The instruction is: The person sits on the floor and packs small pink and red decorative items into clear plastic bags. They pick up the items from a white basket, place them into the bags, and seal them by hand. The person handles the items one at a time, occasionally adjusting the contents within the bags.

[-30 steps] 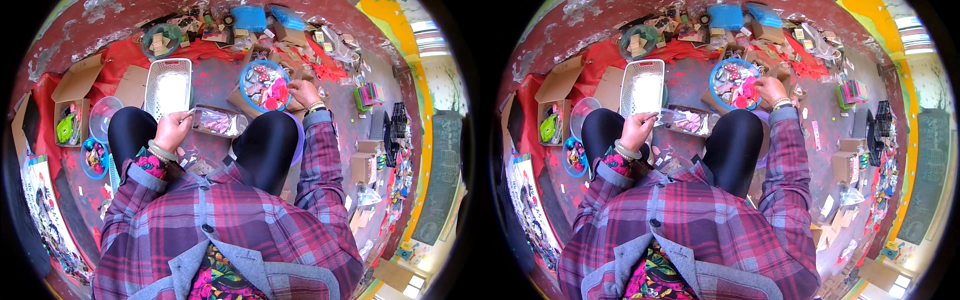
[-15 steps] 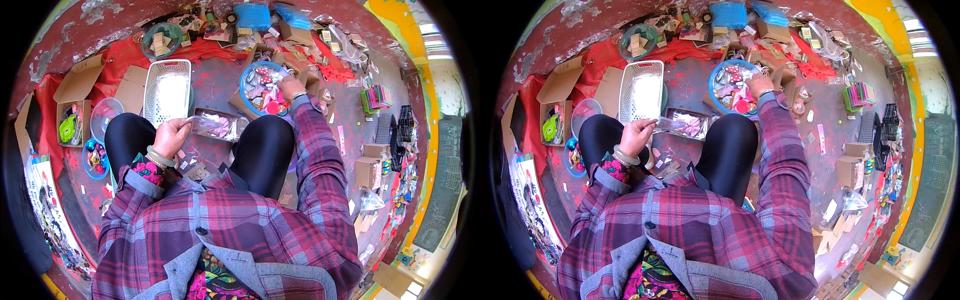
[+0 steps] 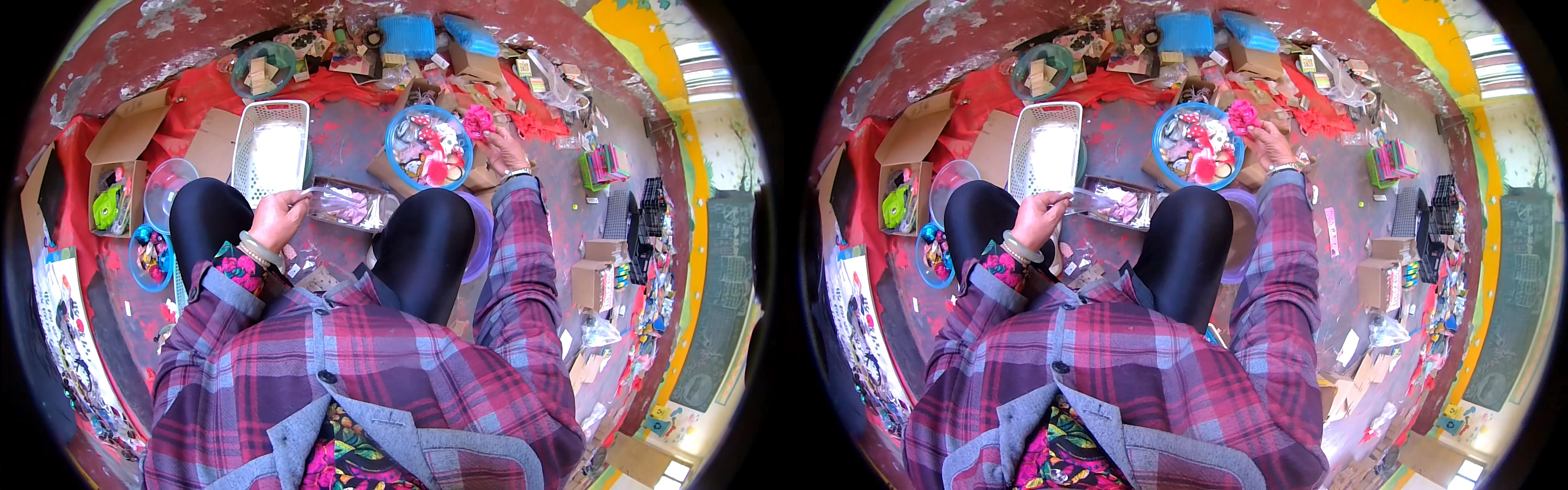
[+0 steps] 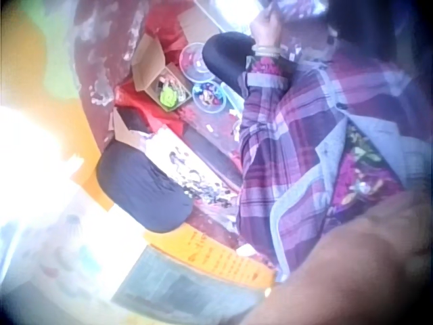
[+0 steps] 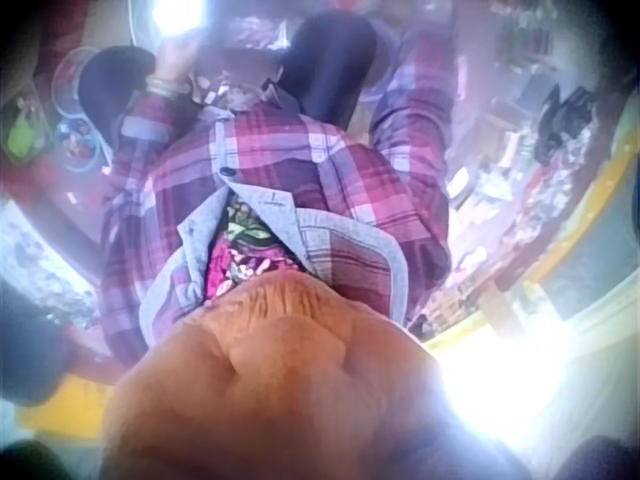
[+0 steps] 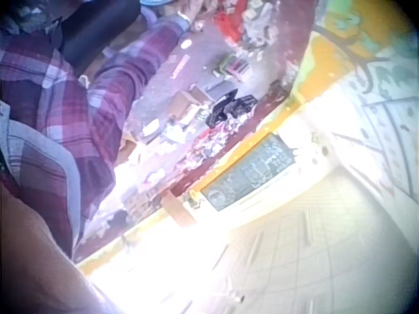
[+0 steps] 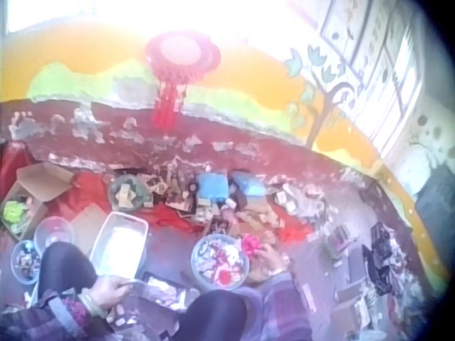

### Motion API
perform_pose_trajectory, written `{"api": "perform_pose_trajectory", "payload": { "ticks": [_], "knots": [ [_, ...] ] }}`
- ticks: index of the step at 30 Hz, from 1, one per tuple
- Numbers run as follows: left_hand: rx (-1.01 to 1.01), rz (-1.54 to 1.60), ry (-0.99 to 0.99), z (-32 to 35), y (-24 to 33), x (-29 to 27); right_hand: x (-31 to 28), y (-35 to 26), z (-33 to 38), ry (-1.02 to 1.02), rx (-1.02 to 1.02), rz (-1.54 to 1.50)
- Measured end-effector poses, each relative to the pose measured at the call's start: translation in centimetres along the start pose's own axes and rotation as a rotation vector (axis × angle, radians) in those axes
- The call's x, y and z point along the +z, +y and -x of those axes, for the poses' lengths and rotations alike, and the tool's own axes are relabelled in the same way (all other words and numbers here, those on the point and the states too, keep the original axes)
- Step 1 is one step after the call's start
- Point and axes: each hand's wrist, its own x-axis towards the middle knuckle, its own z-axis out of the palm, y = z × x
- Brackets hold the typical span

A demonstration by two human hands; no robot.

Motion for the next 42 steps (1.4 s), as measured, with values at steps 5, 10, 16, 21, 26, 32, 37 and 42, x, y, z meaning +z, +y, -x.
{"api": "perform_pose_trajectory", "payload": {
  "ticks": [5, 10, 16, 21, 26, 32, 37, 42],
  "knots": [
    [0.066, 0.002, 0.037, -0.3, -0.8, 0.5, 1.1, -0.1, 0.9, 0.037, -0.049, -0.268],
    [0.052, -0.011, 0.064, 0.1, -0.6, 0.2, 5.5, -1.3, 3.2, -0.08, -0.071, -0.259],
    [0.046, 0.023, 0.049, -0.7, -1.9, 0.0, 16.3, -2.8, 9.1, -0.235, -0.164, -0.018],
    [0.007, 0.012, 0.034, 0.0, -1.8, -0.3, 23.5, 0.5, 13.0, -0.421, -0.08, -0.018],
    [-0.059, -0.017, -0.008, 0.4, -0.1, -0.7, 27.2, 4.5, 14.2, -0.387, -0.348, 0.339],
    [0.055, -0.055, 0.109, 1.0, -0.7, 0.3, 27.1, 6.4, 13.5, -0.335, -0.841, 0.999],
    [0.103, -0.156, 0.091, 0.9, -0.7, 0.0, 27.1, 6.6, 13.7, -0.26, -0.943, 1.312],
    [0.184, -0.115, 0.081, 1.3, -0.6, 0.2, 28.0, 7.0, 14.4, -0.206, -0.951, 1.461]
  ]
}}
